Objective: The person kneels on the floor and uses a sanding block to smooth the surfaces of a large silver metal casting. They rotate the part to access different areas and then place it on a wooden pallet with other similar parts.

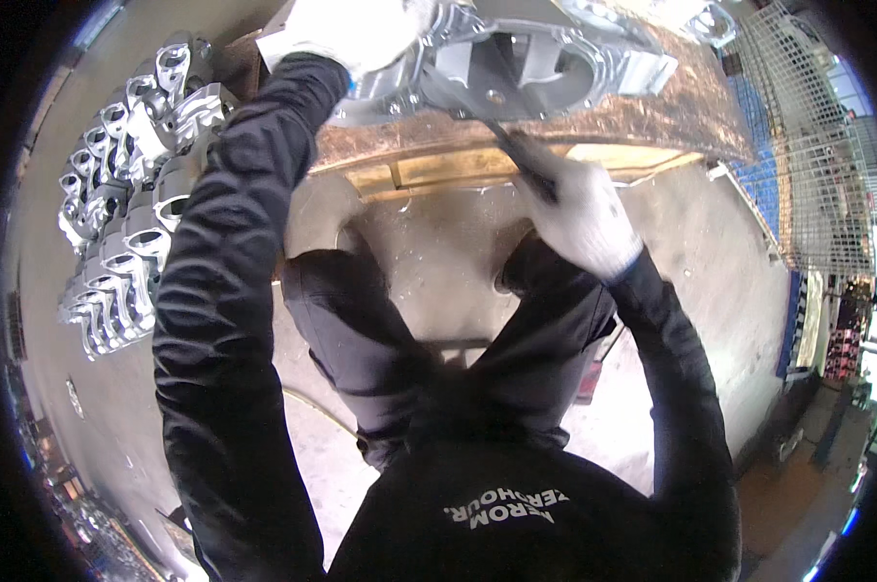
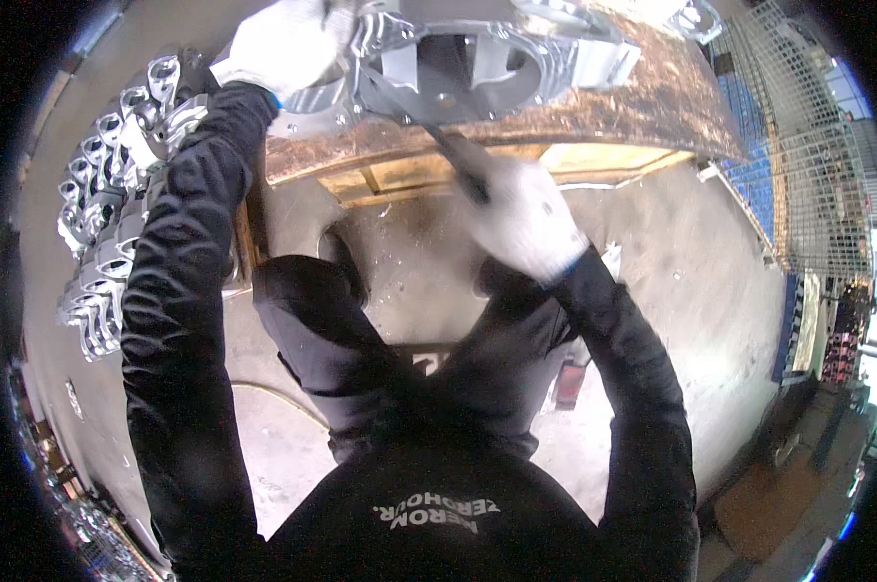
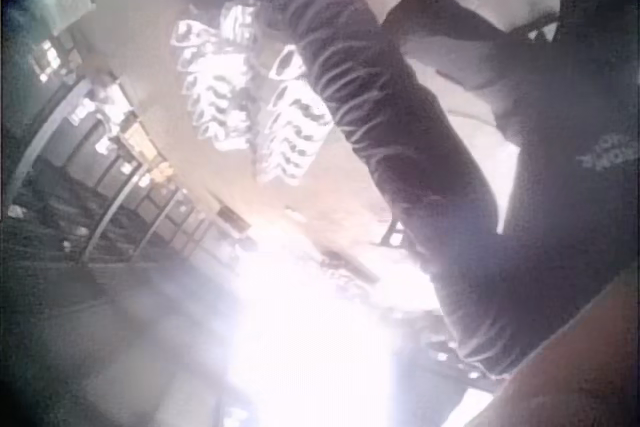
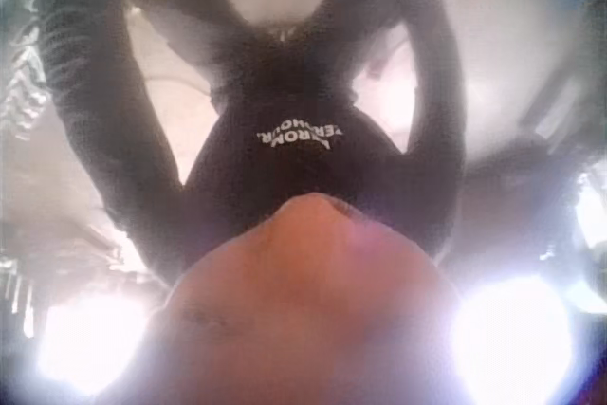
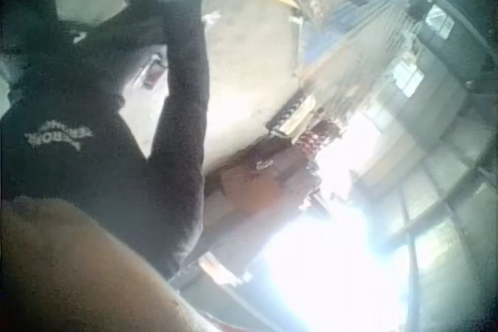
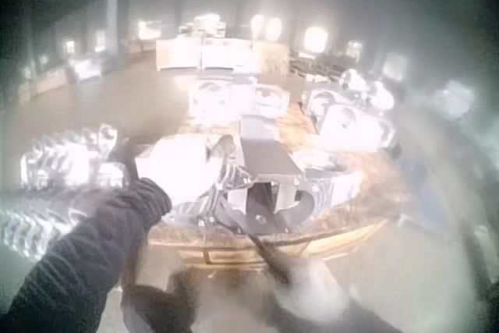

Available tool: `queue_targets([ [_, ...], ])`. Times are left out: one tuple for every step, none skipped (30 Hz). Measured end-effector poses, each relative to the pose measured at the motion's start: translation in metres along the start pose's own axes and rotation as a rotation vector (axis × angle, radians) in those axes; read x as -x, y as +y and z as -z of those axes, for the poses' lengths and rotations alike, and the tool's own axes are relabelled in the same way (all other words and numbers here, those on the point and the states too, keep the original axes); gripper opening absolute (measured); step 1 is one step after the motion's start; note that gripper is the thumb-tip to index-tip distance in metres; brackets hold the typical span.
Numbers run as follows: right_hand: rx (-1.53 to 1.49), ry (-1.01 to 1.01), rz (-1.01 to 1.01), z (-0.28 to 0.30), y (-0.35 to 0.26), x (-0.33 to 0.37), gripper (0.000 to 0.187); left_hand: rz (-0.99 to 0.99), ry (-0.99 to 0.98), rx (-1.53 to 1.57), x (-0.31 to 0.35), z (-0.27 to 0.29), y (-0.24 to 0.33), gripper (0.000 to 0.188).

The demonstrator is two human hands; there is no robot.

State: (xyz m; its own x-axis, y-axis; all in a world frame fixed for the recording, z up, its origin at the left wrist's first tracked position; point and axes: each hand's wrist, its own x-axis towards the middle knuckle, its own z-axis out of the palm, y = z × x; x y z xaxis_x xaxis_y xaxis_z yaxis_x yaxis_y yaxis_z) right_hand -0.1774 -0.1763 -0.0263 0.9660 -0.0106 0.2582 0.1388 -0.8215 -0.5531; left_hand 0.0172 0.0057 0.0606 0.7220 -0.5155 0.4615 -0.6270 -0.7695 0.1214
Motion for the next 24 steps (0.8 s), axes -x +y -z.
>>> queue_targets([
  [-0.064, 0.042, 0.031, -0.004, 0.009, 0.001, 0.038, -0.013, 0.018, 0.012, -0.002, 0.005, 0.004, 0.062],
  [-0.130, 0.082, 0.076, -0.008, 0.017, -0.003, 0.040, -0.023, 0.026, -0.030, -0.006, -0.001, -0.001, 0.063],
  [-0.168, 0.012, -0.110, -0.008, 0.007, -0.004, 0.040, 0.020, -0.031, -0.019, -0.006, 0.000, 0.001, 0.063],
  [-0.189, 0.031, -0.137, -0.027, 0.013, -0.020, 0.041, 0.061, -0.088, -0.008, -0.007, 0.004, 0.003, 0.063],
  [-0.195, 0.058, -0.166, -0.040, 0.023, -0.035, 0.043, 0.094, -0.139, 0.017, -0.009, 0.004, 0.008, 0.063],
  [-0.272, 0.080, -0.083, -0.045, 0.020, -0.043, 0.046, 0.082, -0.110, 0.045, -0.010, 0.004, 0.005, 0.064],
  [-0.270, 0.003, -0.130, -0.035, 0.017, -0.040, 0.046, 0.066, -0.102, 0.047, -0.008, 0.004, 0.004, 0.064],
  [-0.279, -0.084, -0.177, -0.015, 0.006, -0.032, 0.046, 0.057, -0.105, 0.040, 0.000, 0.010, 0.003, 0.065],
  [-0.326, -0.163, -0.275, -0.001, 0.002, -0.022, 0.045, 0.047, -0.099, 0.035, 0.004, 0.014, 0.001, 0.066],
  [-0.359, -0.239, -0.378, 0.014, -0.002, -0.011, 0.044, 0.058, -0.105, -0.027, -0.005, 0.003, -0.008, 0.068],
  [-0.389, -0.147, -0.302, 0.009, 0.010, -0.006, 0.042, 0.110, -0.185, -0.039, -0.010, 0.015, 0.009, 0.067],
  [-0.421, -0.072, -0.218, 0.001, 0.012, -0.004, 0.042, 0.136, -0.221, -0.031, -0.010, 0.018, 0.014, 0.067],
  [-0.321, -0.068, -0.237, -0.007, 0.011, -0.012, 0.041, 0.162, -0.257, -0.024, -0.011, 0.017, 0.017, 0.067],
  [-0.226, -0.002, -0.178, -0.030, 0.023, -0.025, 0.041, 0.112, -0.215, -0.019, -0.013, 0.016, 0.017, 0.067],
  [-0.227, 0.038, -0.170, -0.039, 0.017, -0.037, 0.040, 0.078, -0.175, -0.023, -0.012, 0.007, 0.007, 0.066],
  [-0.193, 0.058, -0.121, -0.037, 0.017, -0.037, 0.039, 0.045, -0.136, -0.027, -0.011, 0.000, 0.001, 0.066],
  [-0.171, 0.069, -0.069, -0.037, 0.014, -0.038, 0.038, 0.021, -0.094, -0.047, -0.006, -0.003, -0.003, 0.065],
  [-0.112, -0.043, -0.132, -0.021, 0.005, -0.033, 0.037, -0.002, -0.050, -0.064, -0.002, -0.006, -0.008, 0.064],
  [-0.059, -0.153, -0.177, -0.005, -0.005, -0.025, 0.036, -0.020, -0.002, -0.098, 0.001, -0.003, -0.017, 0.063],
  [-0.143, -0.039, -0.063, 0.008, -0.004, -0.009, 0.034, -0.012, -0.039, -0.058, -0.002, -0.003, -0.011, 0.062],
  [-0.139, 0.095, 0.135, 0.000, 0.009, -0.006, 0.034, 0.002, -0.070, -0.036, -0.004, 0.005, 0.001, 0.061],
  [-0.144, 0.023, 0.005, -0.006, 0.020, -0.005, 0.036, 0.015, -0.101, -0.014, -0.007, 0.009, 0.010, 0.059],
  [-0.151, -0.048, -0.111, -0.011, 0.019, -0.012, 0.039, -0.005, -0.077, -0.010, -0.010, 0.006, 0.009, 0.058],
  [-0.103, 0.013, -0.065, -0.028, 0.023, -0.025, 0.037, -0.031, -0.050, -0.047, -0.009, 0.007, 0.011, 0.059],
])
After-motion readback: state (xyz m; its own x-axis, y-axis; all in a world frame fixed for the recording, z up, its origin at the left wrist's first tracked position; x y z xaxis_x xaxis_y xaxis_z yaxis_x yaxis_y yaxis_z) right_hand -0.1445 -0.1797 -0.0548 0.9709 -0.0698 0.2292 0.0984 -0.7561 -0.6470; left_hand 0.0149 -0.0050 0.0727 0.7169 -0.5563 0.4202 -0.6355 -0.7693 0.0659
